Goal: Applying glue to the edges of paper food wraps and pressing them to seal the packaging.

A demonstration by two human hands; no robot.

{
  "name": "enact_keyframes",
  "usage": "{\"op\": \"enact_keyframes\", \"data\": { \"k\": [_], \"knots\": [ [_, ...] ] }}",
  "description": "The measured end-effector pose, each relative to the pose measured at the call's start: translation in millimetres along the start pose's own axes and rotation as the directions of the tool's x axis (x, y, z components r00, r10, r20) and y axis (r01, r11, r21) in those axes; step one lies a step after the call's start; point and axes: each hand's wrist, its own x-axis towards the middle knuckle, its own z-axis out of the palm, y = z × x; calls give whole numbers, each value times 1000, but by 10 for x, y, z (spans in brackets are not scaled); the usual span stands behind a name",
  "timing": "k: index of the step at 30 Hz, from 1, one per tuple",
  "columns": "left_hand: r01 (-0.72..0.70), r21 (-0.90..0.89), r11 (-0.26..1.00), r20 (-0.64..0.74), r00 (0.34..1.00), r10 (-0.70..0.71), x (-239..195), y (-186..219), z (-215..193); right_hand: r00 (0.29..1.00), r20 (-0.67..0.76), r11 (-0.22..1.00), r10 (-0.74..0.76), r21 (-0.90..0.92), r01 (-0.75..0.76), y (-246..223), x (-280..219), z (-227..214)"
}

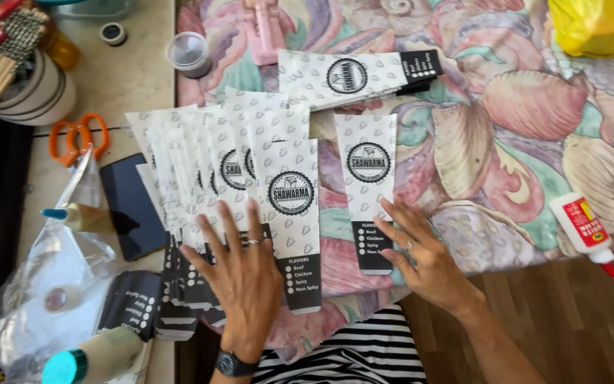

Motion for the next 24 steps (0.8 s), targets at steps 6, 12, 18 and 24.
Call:
{"op": "enact_keyframes", "data": {
  "k": [6,12,18,24],
  "knots": [
    [-607,-571,553,-394,794,464,-404,705,22,975,-112,981,-191,8,193,-63,-290,52],
    [-680,-594,430,-388,710,587,-481,975,109,972,-74,975,-221,-11,221,-59,-430,-22],
    [-706,-586,398,-475,697,538,-538,1036,147,956,-95,961,-278,-39,275,-45,-497,-35],
    [-680,-627,380,-518,728,449,-526,1065,67,966,-137,973,-217,49,226,-24,-524,-11]
  ]
}}
